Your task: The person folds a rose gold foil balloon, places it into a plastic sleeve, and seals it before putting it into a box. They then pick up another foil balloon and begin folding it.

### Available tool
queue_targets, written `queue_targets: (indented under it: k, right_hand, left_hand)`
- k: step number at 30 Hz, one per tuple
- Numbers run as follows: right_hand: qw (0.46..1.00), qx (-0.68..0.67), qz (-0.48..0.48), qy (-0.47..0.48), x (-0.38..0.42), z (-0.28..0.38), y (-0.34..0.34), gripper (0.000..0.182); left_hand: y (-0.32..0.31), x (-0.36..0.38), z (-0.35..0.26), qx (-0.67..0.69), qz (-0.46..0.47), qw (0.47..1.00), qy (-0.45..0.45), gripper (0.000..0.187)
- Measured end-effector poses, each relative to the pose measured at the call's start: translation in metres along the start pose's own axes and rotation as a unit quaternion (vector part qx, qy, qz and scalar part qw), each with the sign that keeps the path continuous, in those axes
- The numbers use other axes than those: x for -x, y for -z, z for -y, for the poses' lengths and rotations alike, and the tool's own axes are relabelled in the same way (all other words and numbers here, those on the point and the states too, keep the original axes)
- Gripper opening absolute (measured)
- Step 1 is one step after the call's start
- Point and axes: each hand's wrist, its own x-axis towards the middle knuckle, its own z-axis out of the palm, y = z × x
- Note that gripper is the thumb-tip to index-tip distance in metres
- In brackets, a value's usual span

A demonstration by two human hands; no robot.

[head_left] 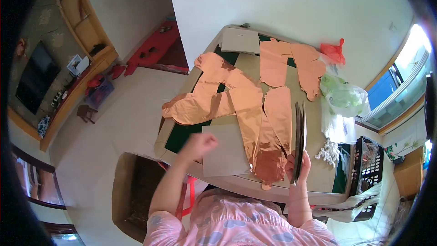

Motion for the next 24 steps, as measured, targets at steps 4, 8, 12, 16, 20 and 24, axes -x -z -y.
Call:
queue_targets:
  k: [4,8,12,16,20,24]
  right_hand:
    - [0.998,0.033,-0.04,0.031,-0.004,0.003,0.006,0.024]
    - [0.997,0.037,-0.057,0.043,-0.006,0.0,-0.001,0.023]
    - [0.997,0.018,-0.064,0.047,-0.001,-0.001,-0.015,0.023]
    - [0.999,0.014,-0.03,0.037,0.006,0.001,-0.021,0.023]
    - [0.997,0.036,-0.05,0.054,0.003,0.004,-0.009,0.023]
    - [0.995,0.037,-0.07,0.053,-0.001,0.0,-0.006,0.023]
  left_hand:
    - [0.106,-0.003,0.076,-0.147,-0.317,0.935,0.063,0.015]
    - [0.18,-0.015,0.178,-0.287,-0.38,0.876,0.082,0.017]
    - [0.19,-0.037,0.21,-0.343,-0.31,0.878,0.121,0.02]
    - [0.187,-0.052,0.222,-0.446,-0.256,0.833,0.204,0.017]
    - [0.153,-0.031,0.124,-0.352,-0.369,0.854,0.105,0.013]
    - [0.064,-0.005,0.04,-0.196,-0.281,0.939,0.024,0.012]
